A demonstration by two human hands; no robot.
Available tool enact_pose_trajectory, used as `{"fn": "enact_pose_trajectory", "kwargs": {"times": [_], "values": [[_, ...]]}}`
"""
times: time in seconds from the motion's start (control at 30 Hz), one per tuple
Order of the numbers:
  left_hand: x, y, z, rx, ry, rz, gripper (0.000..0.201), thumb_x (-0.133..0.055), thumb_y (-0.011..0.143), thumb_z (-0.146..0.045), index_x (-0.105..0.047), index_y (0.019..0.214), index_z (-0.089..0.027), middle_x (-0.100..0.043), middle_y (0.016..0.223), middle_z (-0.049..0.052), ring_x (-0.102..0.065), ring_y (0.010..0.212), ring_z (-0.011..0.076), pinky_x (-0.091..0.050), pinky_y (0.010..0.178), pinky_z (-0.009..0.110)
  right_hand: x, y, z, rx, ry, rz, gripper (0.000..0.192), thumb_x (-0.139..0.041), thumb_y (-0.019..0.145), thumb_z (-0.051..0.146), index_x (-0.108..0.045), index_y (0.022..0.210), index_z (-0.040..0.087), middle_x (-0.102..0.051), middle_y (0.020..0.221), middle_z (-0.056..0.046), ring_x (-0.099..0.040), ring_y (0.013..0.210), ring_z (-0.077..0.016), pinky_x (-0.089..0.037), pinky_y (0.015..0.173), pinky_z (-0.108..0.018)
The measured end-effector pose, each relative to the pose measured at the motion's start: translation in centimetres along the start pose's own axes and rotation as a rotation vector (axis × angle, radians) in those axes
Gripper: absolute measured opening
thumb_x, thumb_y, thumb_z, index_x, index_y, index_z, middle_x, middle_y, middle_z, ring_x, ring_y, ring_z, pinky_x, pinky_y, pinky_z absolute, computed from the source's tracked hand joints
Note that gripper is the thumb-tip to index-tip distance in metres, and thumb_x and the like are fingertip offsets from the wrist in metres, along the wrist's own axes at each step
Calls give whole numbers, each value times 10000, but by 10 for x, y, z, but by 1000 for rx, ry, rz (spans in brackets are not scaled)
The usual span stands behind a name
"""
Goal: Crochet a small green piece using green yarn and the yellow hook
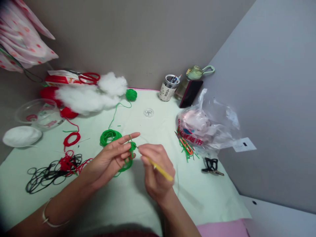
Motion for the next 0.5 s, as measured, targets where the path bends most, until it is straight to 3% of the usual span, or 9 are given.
{"fn": "enact_pose_trajectory", "kwargs": {"times": [0.1,0.17,0.3,0.4,0.5], "values": [[-1,-1,-9,-77,48,-5,323,-902,791,-217,-846,1109,-216,-574,703,-45,-502,662,72,-427,700,209,2,5,-23,-236,311,-93,236,-544,1049,163,-762,1042,252,-730,852,-32,-679,694,-168,-580,604,-322],[-3,-2,-11,-128,127,9,319,-888,810,-226,-843,1125,-245,-628,772,-24,-562,752,100,-424,711,218,-6,7,-25,-272,375,-50,218,-560,1049,177,-763,1015,250,-747,894,-41,-705,751,-177,-589,619,-320],[-1,-2,-9,-203,211,-12,384,-908,798,-222,-829,1171,-267,-695,874,-8,-602,847,124,-456,809,246,-15,5,-5,-96,153,46,262,-602,1011,94,-774,1119,259,-793,1002,-66,-755,948,-210,-639,752,-348],[2,0,-2,-143,142,-24,426,-914,796,-241,-812,1209,-254,-708,865,-7,-591,797,104,-459,790,230,-15,0,8,55,-81,65,331,-654,979,74,-780,1201,285,-786,1103,-80,-757,949,-208,-646,763,-348],[1,3,7,-5,16,7,394,-909,796,-255,-825,1176,-192,-657,782,-24,-494,650,58,-476,761,217,-5,3,-2,-12,-22,14,292,-648,992,105,-794,1164,289,-785,1033,-64,-743,877,-196,-631,716,-337]]}}
Point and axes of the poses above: each hand's wrist, its own y-axis towards the middle knuckle, its own x-axis out of the back of the hand, z = x × y, the point moved 10 cm from there along y, towards the middle knuckle
